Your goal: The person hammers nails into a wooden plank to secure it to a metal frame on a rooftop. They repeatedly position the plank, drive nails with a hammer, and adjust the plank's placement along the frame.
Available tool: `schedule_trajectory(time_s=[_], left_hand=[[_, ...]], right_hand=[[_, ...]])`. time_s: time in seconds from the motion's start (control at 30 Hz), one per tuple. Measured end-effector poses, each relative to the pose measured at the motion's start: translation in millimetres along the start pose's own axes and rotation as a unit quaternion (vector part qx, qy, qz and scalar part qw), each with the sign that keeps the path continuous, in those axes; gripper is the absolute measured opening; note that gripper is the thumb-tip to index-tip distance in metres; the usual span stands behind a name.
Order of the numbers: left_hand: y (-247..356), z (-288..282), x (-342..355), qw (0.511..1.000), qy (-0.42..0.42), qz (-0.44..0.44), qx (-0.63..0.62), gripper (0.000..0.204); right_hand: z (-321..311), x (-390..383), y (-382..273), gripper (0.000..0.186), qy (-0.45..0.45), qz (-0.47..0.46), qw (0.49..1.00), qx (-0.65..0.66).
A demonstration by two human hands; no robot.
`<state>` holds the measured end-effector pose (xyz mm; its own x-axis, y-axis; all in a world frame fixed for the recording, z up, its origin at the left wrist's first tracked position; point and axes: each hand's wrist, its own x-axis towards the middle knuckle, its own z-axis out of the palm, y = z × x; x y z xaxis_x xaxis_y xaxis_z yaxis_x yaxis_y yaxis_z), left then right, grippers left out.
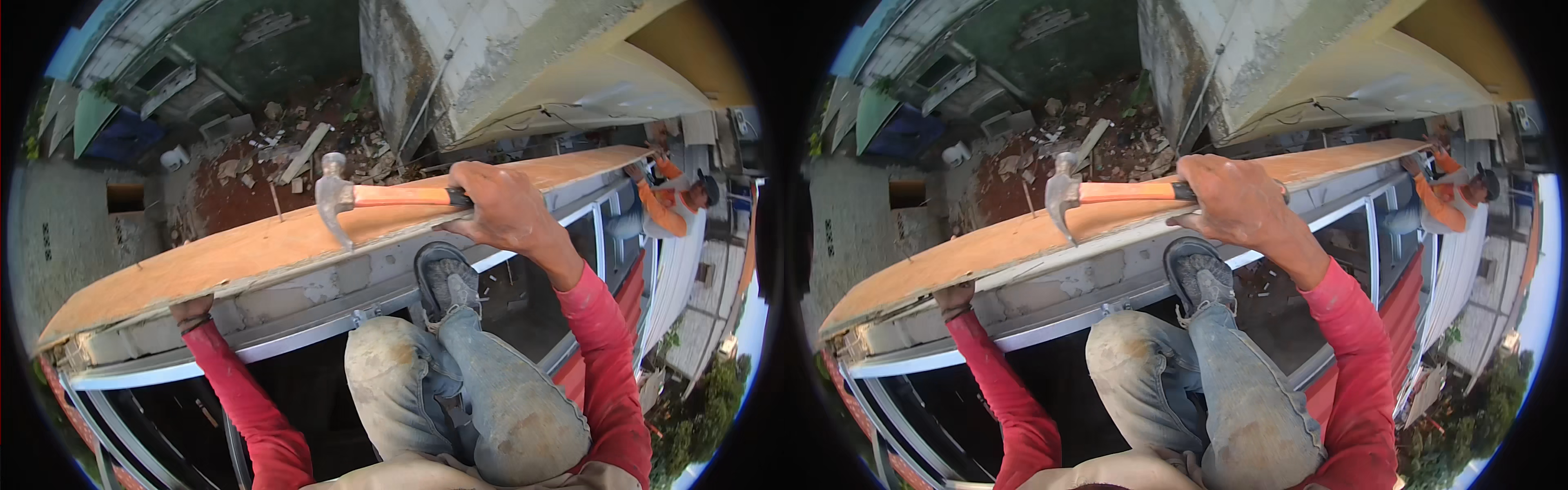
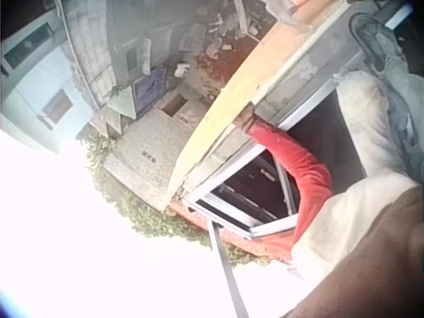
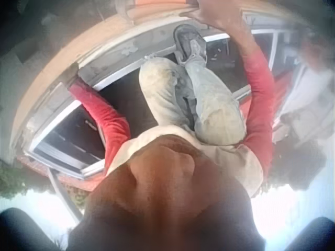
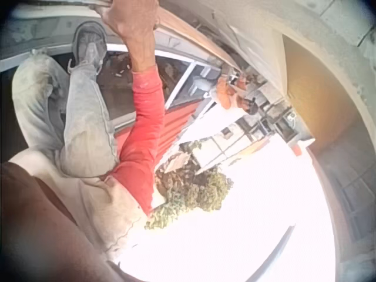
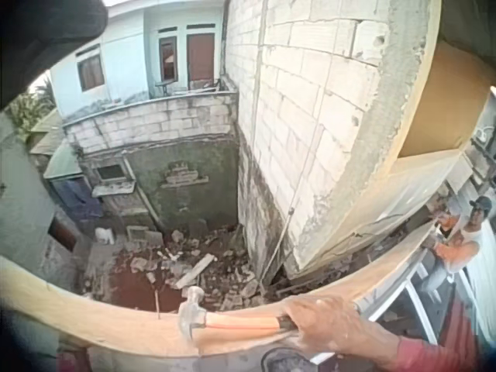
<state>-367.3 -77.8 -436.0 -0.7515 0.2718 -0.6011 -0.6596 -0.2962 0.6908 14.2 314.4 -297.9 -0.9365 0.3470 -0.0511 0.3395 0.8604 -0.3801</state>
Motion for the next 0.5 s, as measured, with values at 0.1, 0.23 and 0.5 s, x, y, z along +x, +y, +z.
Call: schedule_trajectory(time_s=[0.1,0.23,0.5], left_hand=[[-13.7,25.2,0.8,0.999,0.002,0.026,-0.047,0.060],[-0.8,11.9,6.8,0.970,-0.007,-0.087,-0.226,0.068],[-14.5,2.0,-23.0,0.977,0.072,0.055,-0.193,0.054]], right_hand=[[19.8,5.5,-0.8,0.039,0.004,0.008,1.000,0.009],[44.0,19.1,4.7,0.032,0.002,0.038,0.998,0.039],[69.8,16.0,-11.7,0.030,-0.018,0.088,0.983,0.163]])
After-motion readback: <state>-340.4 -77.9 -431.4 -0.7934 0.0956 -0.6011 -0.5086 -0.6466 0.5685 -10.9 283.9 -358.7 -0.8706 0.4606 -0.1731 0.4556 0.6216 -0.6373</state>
